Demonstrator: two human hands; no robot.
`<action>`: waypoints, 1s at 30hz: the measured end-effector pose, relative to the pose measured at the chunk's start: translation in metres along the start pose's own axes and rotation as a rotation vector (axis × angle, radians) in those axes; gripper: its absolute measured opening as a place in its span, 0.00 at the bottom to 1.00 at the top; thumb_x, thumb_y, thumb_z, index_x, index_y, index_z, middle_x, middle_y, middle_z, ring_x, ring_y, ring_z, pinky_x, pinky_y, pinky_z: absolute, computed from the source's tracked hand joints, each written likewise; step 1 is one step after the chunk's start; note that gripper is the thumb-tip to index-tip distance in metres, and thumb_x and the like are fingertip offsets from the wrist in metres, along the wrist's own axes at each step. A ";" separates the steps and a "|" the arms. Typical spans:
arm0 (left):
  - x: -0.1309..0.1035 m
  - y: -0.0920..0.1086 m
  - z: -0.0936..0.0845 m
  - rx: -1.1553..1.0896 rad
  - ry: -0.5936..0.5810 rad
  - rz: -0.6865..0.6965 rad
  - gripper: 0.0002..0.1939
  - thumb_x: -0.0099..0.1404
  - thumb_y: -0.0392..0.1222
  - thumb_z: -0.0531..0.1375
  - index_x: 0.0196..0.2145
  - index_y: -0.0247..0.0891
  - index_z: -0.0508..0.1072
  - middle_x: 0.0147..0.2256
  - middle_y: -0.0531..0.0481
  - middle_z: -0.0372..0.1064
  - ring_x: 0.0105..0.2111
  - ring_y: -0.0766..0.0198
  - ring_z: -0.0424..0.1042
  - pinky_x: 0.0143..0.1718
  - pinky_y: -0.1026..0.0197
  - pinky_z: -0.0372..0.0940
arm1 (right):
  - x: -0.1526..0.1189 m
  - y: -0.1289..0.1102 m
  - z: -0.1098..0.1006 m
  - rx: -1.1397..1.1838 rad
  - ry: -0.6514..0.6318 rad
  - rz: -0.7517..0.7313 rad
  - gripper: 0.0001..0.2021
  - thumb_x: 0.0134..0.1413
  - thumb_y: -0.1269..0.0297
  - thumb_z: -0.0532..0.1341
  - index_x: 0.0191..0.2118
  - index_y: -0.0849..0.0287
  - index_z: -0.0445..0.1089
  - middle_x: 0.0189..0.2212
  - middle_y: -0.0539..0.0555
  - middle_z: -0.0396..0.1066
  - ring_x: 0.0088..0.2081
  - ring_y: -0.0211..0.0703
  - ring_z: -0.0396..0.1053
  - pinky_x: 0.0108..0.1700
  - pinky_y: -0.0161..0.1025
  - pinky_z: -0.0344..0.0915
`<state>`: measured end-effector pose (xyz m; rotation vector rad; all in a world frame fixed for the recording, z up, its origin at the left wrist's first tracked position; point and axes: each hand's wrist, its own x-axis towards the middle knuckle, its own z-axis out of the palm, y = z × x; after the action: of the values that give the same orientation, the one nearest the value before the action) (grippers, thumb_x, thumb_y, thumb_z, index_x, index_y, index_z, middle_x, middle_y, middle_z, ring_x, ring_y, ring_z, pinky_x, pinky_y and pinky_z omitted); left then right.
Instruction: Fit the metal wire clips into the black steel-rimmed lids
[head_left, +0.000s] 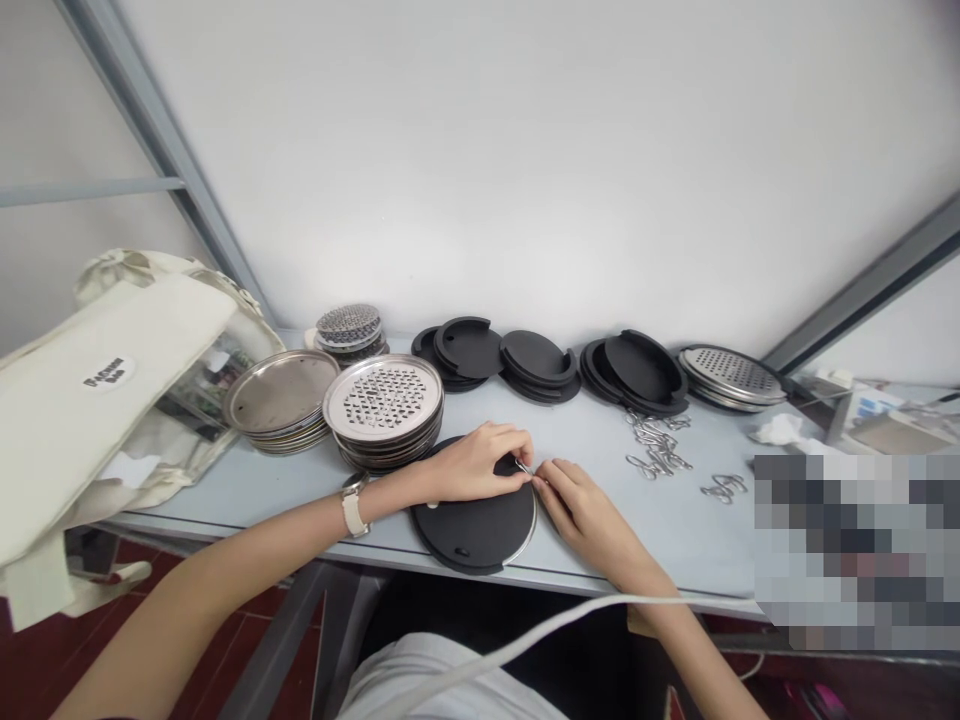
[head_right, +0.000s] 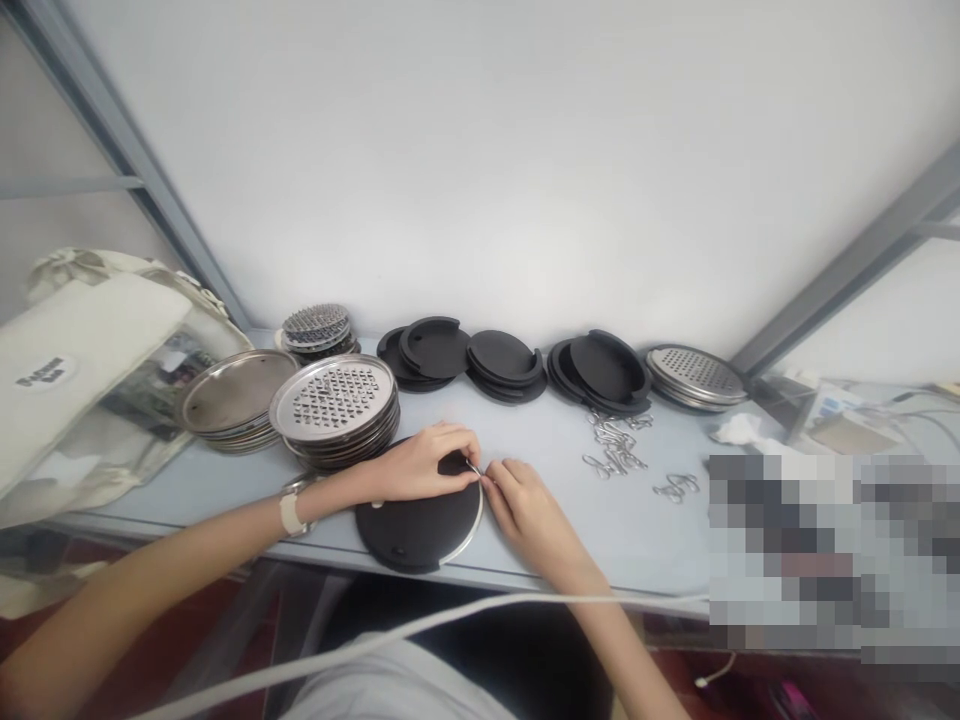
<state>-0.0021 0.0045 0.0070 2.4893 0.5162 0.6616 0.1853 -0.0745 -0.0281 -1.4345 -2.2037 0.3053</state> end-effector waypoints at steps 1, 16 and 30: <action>0.000 0.000 0.000 -0.001 0.002 0.004 0.04 0.61 0.35 0.59 0.34 0.37 0.65 0.34 0.53 0.67 0.36 0.66 0.65 0.42 0.63 0.58 | 0.000 0.000 0.000 0.001 0.005 -0.003 0.10 0.66 0.67 0.46 0.32 0.56 0.59 0.30 0.53 0.63 0.34 0.44 0.63 0.37 0.41 0.62; 0.001 0.000 0.000 -0.007 0.000 -0.001 0.04 0.61 0.35 0.59 0.34 0.38 0.66 0.34 0.53 0.68 0.37 0.65 0.66 0.42 0.62 0.58 | 0.000 0.000 0.000 0.001 0.016 -0.009 0.10 0.66 0.68 0.47 0.33 0.56 0.59 0.30 0.53 0.63 0.34 0.44 0.63 0.37 0.41 0.63; 0.001 0.003 -0.002 -0.033 -0.018 -0.005 0.04 0.61 0.35 0.59 0.35 0.37 0.66 0.34 0.52 0.68 0.37 0.65 0.67 0.42 0.62 0.59 | 0.000 0.000 0.001 -0.011 0.019 -0.015 0.10 0.66 0.67 0.47 0.33 0.56 0.60 0.31 0.54 0.64 0.34 0.45 0.63 0.37 0.41 0.63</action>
<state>-0.0017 0.0037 0.0107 2.4605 0.5003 0.6401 0.1848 -0.0745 -0.0289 -1.4203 -2.2032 0.2730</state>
